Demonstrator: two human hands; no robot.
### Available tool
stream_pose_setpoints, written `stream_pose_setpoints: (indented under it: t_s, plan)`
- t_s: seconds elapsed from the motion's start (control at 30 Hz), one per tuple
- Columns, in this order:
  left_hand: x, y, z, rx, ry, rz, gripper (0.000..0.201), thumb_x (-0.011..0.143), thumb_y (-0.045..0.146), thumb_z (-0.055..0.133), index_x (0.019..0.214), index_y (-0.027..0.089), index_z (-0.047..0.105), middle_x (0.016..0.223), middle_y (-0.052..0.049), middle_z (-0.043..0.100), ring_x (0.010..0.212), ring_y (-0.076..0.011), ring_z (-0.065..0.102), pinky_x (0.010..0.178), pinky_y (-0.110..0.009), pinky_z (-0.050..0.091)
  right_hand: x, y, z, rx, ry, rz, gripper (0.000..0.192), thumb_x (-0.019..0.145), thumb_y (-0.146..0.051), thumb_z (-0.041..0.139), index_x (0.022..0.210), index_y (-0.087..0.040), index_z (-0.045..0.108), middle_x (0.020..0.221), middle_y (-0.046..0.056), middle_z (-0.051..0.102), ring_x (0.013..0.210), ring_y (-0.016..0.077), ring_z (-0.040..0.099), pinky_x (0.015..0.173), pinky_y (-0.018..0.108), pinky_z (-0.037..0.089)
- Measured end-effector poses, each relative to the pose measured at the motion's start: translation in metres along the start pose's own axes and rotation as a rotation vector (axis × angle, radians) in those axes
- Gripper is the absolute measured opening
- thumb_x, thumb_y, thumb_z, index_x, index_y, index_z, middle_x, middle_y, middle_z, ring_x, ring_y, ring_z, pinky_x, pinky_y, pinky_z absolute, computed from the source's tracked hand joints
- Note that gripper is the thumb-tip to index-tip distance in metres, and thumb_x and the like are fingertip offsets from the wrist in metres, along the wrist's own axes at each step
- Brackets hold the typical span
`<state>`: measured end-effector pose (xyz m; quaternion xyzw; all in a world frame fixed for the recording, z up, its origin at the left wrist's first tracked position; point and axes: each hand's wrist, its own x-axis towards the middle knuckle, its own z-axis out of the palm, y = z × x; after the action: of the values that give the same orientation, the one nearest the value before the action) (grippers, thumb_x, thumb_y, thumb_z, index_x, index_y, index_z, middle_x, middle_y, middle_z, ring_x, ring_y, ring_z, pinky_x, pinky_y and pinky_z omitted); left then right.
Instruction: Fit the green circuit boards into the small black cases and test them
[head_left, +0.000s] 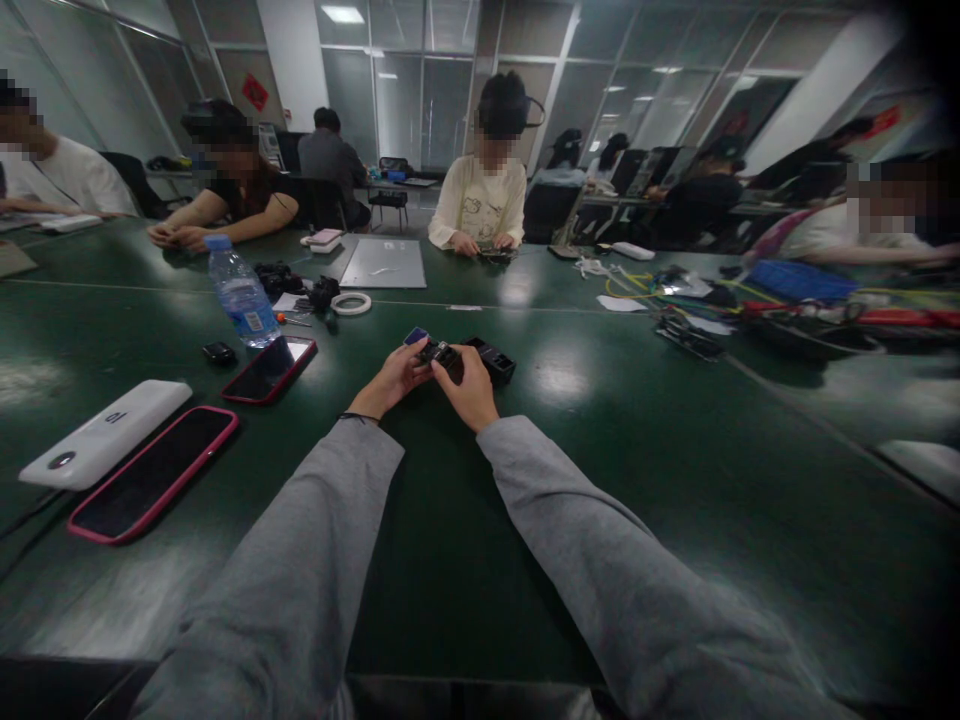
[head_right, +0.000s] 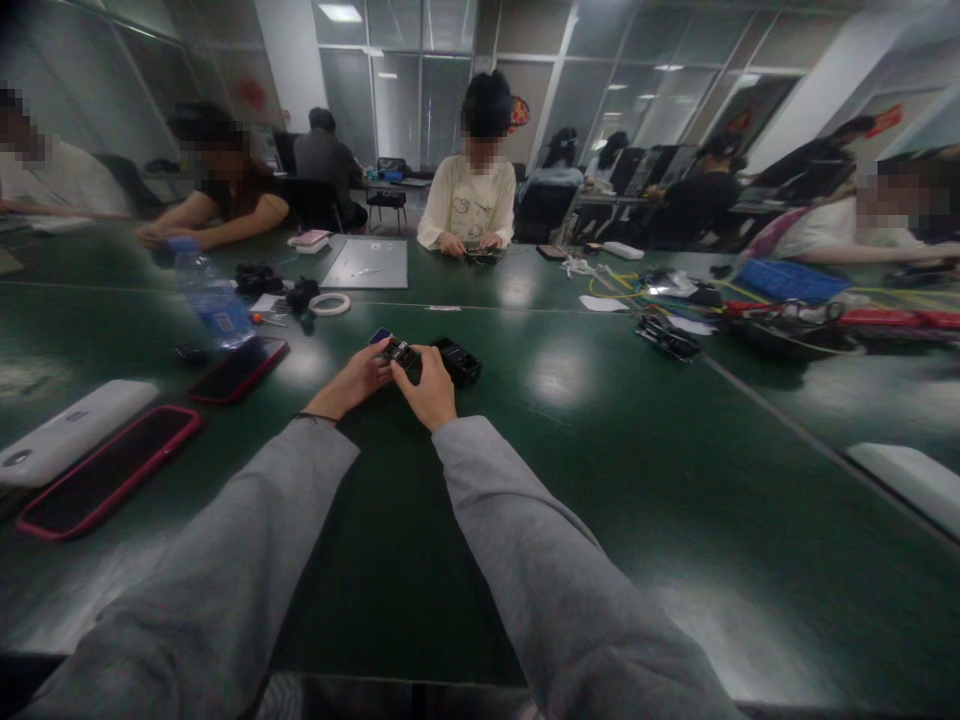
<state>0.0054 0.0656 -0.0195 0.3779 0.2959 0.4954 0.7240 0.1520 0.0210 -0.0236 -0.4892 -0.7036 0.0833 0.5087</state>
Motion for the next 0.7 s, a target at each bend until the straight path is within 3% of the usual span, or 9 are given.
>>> stream_pose_setpoints:
  t_s: [0.23, 0.53, 0.7]
  plan:
    - [-0.0014, -0.0008, 0.003, 0.024, 0.027, 0.058, 0.034, 0.069, 0.031, 0.071, 0.096, 0.017, 0.055, 0.089, -0.004, 0.065, 0.07, -0.0133, 0.063, 0.064, -0.025, 0.05, 0.0007, 0.0057, 0.0033, 0.0, 0.001, 0.029, 0.037, 0.081, -0.047, 0.052, 0.106, -0.021, 0.05, 0.102, 0.006, 0.054, 0.092, 0.0193, 0.054, 0.083, 0.035, 0.045]
    - [-0.0024, 0.0024, 0.0026, -0.047, 0.003, -0.042, 0.028, 0.074, 0.032, 0.065, 0.095, 0.015, 0.058, 0.085, -0.006, 0.066, 0.074, -0.0145, 0.064, 0.071, -0.026, 0.051, 0.0017, 0.0063, 0.0037, 0.013, 0.002, 0.041, 0.037, 0.08, -0.047, 0.052, 0.106, -0.02, 0.05, 0.104, 0.007, 0.054, 0.094, 0.0198, 0.054, 0.086, 0.036, 0.044]
    - [-0.0022, 0.0016, 0.0031, -0.036, 0.041, -0.027, 0.027, 0.073, 0.026, 0.065, 0.096, 0.015, 0.058, 0.088, -0.006, 0.066, 0.074, -0.0141, 0.064, 0.07, -0.026, 0.051, 0.0015, 0.0057, 0.0033, 0.021, 0.001, 0.042, 0.037, 0.081, -0.049, 0.052, 0.106, -0.021, 0.05, 0.103, 0.007, 0.054, 0.093, 0.0199, 0.054, 0.085, 0.037, 0.044]
